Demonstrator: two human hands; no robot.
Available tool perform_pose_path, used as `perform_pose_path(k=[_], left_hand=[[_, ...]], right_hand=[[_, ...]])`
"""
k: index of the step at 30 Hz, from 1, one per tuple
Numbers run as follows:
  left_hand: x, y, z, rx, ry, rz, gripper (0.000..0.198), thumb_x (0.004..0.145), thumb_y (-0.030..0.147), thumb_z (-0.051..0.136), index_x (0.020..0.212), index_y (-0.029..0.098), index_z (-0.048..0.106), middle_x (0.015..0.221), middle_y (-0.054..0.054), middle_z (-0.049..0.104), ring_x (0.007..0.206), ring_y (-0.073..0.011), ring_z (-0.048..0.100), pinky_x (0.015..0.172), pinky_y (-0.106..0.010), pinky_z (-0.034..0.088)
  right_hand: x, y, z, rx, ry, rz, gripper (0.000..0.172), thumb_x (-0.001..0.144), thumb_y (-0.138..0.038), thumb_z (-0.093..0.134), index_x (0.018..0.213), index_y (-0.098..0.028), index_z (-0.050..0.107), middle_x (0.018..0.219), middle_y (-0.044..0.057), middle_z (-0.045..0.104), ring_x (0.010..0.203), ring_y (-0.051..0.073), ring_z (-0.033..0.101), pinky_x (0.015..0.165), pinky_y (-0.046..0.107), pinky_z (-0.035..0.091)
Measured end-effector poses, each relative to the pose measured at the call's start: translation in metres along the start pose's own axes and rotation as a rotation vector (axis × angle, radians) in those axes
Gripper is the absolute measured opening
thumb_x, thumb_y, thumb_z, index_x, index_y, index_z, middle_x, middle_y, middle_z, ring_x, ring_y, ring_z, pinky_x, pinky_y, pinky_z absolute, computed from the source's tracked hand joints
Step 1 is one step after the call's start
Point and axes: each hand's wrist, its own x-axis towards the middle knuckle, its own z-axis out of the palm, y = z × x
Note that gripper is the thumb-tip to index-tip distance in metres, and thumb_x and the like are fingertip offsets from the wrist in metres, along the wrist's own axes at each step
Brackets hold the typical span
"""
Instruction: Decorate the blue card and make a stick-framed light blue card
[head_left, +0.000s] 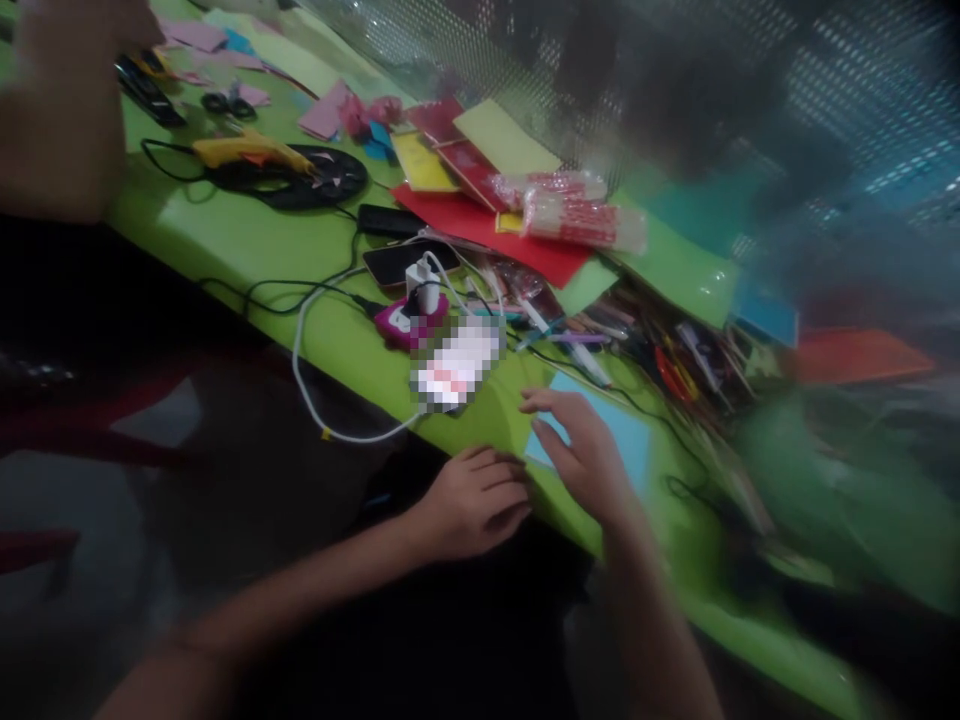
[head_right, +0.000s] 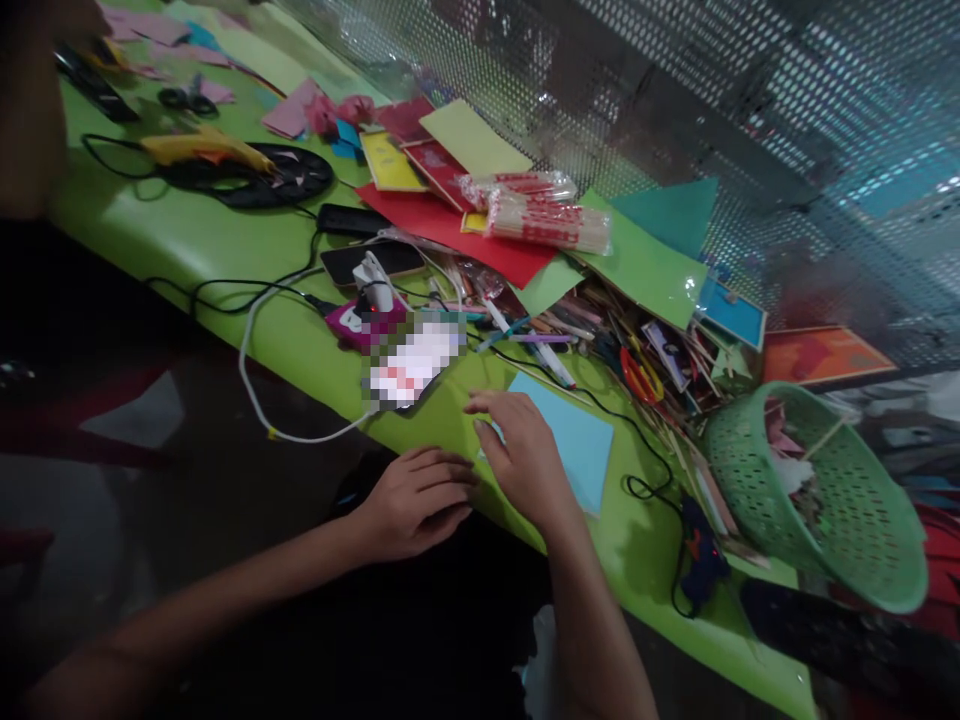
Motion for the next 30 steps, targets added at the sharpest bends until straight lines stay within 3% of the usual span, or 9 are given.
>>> perform_pose_path(k=[3,9,15,21,30], left_hand=[[0.008,-0.007,-0.001,0.030,-0.025,0.006,0.018,0.095,0.017,0.062,0.108,0.022,0.073,0.108,-0.005,0.082,0.104,-0.0204,0.076,0.090,-0.038,0.060],[0.013,-0.021,-0.006,0.115,-0.074,-0.083,0.031,0.096,0.019,0.065,0.124,0.027,0.074,0.116,-0.006,0.081,0.104,-0.0252,0.073,0.093,-0.045,0.059],[0.017,-0.026,0.000,0.187,-0.175,-0.042,0.038,0.095,0.021,0.065,0.132,0.027,0.071,0.116,-0.008,0.077,0.103,-0.0274,0.069,0.092,-0.044,0.056],[0.018,-0.018,0.014,0.208,-0.179,0.039,0.037,0.096,0.018,0.066,0.131,0.025,0.071,0.117,-0.008,0.075,0.104,-0.0261,0.068,0.094,-0.042,0.054],[0.010,-0.021,0.021,0.274,-0.183,0.058,0.039,0.093,0.018,0.070,0.131,0.025,0.071,0.113,-0.008,0.075,0.099,-0.0261,0.067,0.089,-0.042,0.053]], right_hand=[[-0.031,0.007,-0.014,-0.031,0.085,0.076,0.021,0.104,-0.023,0.056,0.120,-0.026,0.070,0.128,0.009,0.077,0.120,0.026,0.069,0.105,0.046,0.053],[-0.110,0.024,-0.034,-0.228,0.380,0.251,0.020,0.101,-0.021,0.062,0.115,-0.025,0.076,0.104,0.006,0.080,0.098,0.024,0.072,0.091,0.041,0.055],[-0.168,0.037,-0.019,-0.373,0.451,0.312,0.025,0.100,-0.017,0.062,0.117,-0.026,0.077,0.101,0.006,0.076,0.097,0.024,0.069,0.089,0.040,0.054],[-0.185,0.050,0.005,-0.410,0.459,0.273,0.032,0.099,-0.016,0.062,0.126,-0.027,0.074,0.107,0.007,0.075,0.099,0.023,0.070,0.090,0.040,0.053],[-0.187,0.051,0.009,-0.465,0.437,0.252,0.039,0.097,-0.015,0.063,0.132,-0.028,0.073,0.111,0.006,0.077,0.102,0.022,0.072,0.094,0.040,0.055]])
